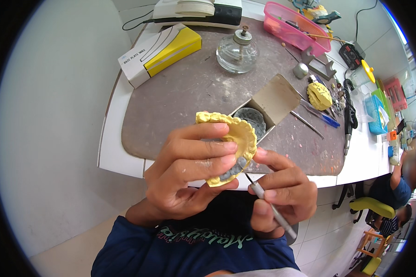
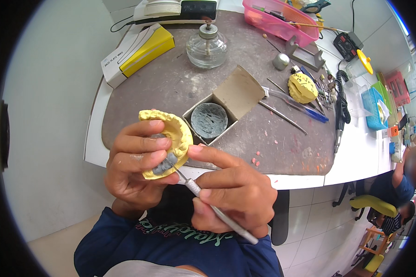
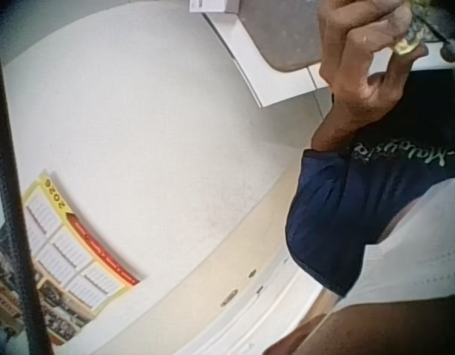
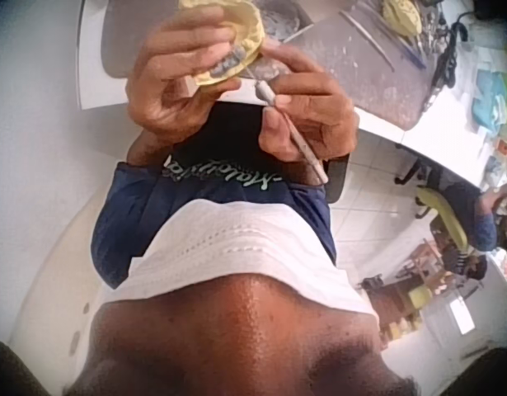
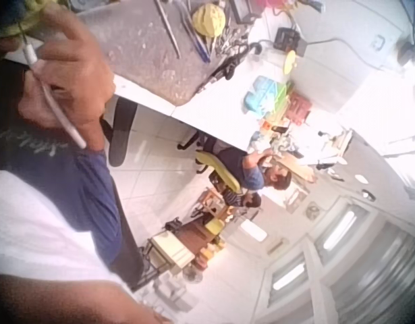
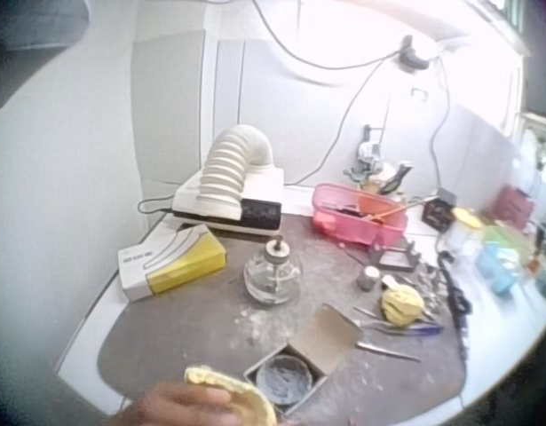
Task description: The person carves a yellow wax dental model using a metal carving tool. They hold the model in one hand and carefully shape the inner surface with the tool in the other, occasionally rotating the model to access different areas.
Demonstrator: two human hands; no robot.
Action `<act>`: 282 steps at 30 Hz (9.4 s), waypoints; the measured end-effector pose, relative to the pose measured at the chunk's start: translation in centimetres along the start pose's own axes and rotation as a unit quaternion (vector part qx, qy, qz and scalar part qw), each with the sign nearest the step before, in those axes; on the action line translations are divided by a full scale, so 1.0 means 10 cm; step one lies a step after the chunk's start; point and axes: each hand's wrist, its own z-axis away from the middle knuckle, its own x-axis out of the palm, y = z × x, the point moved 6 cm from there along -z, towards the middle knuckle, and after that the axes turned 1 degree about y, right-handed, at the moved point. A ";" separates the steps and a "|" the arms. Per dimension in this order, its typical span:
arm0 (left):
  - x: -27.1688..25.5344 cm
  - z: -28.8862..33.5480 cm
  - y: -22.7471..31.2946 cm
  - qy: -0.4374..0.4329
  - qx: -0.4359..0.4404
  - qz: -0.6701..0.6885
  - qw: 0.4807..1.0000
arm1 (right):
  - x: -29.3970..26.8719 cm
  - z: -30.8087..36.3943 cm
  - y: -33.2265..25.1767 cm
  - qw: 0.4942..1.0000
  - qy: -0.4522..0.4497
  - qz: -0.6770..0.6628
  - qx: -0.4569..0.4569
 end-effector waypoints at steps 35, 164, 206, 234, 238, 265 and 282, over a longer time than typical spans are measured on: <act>0.06 0.00 0.04 -0.014 0.008 0.017 1.000 | -0.15 0.04 -0.03 0.999 -0.042 -0.006 0.005; 0.06 0.07 -0.33 -0.075 -0.335 0.136 0.929 | 0.21 -0.15 0.02 0.974 -0.166 0.146 0.041; 0.06 0.06 -0.33 -0.050 -0.329 0.207 0.920 | 0.17 -0.18 0.07 0.973 -0.178 0.129 0.065; 0.45 -0.21 -0.09 -0.190 -0.053 -0.323 0.926 | -0.64 -0.17 -0.17 0.896 -0.247 0.369 0.025; 0.41 -0.19 -0.07 -0.184 -0.045 -0.358 0.914 | -0.63 -0.27 -0.10 0.901 -0.198 0.385 -0.009; -0.02 -0.12 -0.21 -0.037 -0.080 -0.285 0.954 | -1.38 -0.51 0.24 0.792 -0.130 0.597 -0.021; -0.33 -0.21 -0.19 -0.043 -0.153 -0.113 0.981 | -1.46 -0.46 0.41 0.820 -0.156 0.543 0.090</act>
